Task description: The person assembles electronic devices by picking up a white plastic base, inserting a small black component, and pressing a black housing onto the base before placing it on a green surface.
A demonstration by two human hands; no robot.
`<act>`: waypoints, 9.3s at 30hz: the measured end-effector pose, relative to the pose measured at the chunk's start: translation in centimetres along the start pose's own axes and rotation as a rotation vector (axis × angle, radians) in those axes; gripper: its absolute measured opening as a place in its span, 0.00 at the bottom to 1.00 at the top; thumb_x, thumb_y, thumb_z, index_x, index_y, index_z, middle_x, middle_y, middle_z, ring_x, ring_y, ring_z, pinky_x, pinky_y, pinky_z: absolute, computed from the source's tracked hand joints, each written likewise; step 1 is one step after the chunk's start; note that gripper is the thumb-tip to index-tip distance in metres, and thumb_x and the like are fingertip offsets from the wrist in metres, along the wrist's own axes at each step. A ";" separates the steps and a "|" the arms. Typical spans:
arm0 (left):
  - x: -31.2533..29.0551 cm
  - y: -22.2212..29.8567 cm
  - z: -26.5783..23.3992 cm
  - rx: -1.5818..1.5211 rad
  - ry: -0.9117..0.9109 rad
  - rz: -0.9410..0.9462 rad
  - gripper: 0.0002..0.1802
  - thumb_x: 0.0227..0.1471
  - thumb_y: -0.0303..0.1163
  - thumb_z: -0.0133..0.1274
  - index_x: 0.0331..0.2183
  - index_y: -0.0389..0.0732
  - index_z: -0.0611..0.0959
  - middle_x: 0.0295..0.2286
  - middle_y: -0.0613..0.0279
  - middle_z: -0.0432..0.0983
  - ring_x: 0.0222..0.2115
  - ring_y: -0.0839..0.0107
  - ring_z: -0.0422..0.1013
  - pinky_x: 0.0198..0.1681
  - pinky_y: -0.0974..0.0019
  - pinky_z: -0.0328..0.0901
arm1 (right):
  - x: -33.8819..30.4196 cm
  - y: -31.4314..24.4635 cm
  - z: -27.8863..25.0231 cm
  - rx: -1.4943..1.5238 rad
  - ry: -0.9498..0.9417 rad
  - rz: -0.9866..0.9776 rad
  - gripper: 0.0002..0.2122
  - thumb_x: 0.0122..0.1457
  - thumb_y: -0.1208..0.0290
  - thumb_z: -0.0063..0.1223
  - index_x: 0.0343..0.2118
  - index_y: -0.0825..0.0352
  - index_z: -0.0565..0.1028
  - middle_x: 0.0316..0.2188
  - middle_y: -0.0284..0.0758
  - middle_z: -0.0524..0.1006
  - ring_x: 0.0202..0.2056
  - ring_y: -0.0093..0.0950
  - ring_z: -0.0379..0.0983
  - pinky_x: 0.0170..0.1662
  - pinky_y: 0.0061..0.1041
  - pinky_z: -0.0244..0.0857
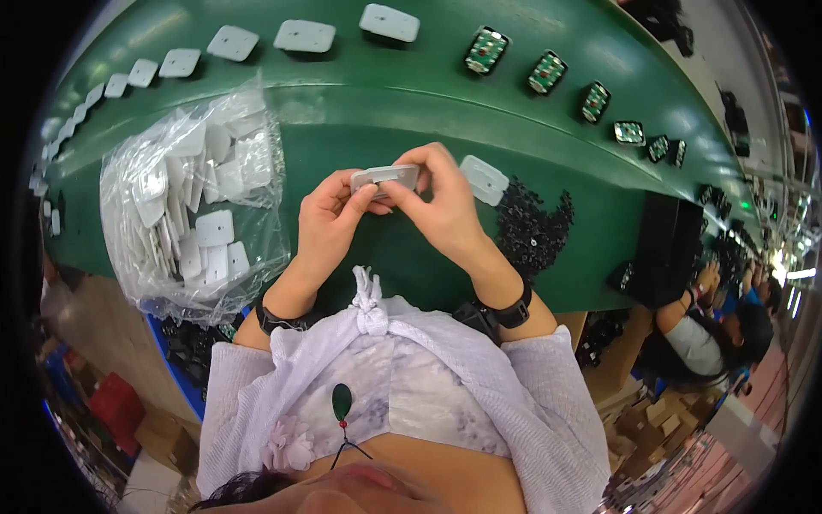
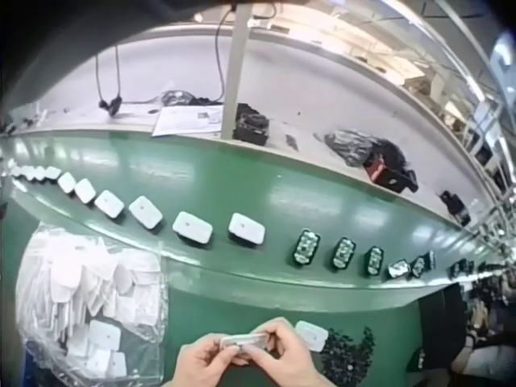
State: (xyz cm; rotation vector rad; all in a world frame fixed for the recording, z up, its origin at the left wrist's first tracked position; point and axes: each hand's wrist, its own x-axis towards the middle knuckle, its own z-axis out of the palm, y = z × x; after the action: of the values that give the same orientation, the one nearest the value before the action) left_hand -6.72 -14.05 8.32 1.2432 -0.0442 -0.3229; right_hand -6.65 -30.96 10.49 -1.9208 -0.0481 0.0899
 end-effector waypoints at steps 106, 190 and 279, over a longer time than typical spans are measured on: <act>-7.0 6.8 -11.6 1.707 0.506 0.221 0.19 0.44 0.38 0.61 0.35 0.37 0.77 0.35 0.56 0.73 0.35 0.55 0.68 0.38 0.57 0.64 | 18.1 -0.3 -8.8 -0.438 -0.463 -0.114 0.15 0.54 0.72 0.53 0.47 0.63 0.74 0.39 0.28 0.74 0.42 0.22 0.68 0.48 0.21 0.61; 1.7 0.7 2.9 0.382 -0.049 0.257 0.13 0.50 0.17 0.52 0.39 0.38 0.80 0.29 0.61 0.72 0.22 0.75 0.73 0.21 0.75 0.68 | -0.8 -1.0 -3.5 0.405 -0.039 0.126 0.09 0.59 0.80 0.50 0.43 0.72 0.69 0.31 0.36 0.76 0.29 0.19 0.72 0.32 0.15 0.66; 2.5 0.7 -1.1 1.010 -0.007 0.591 0.26 0.43 0.17 0.54 0.48 0.40 0.74 0.45 0.57 0.73 0.45 0.58 0.69 0.48 0.58 0.63 | 4.0 0.3 -6.7 -0.420 0.034 -0.415 0.16 0.49 0.77 0.60 0.43 0.69 0.76 0.41 0.39 0.77 0.41 0.34 0.73 0.46 0.26 0.66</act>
State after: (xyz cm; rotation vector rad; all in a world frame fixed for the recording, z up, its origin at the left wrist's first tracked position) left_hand -3.96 -13.53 8.30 2.1391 -0.6308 0.2634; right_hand -2.04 -37.07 12.34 -2.2880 -0.4726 -0.2503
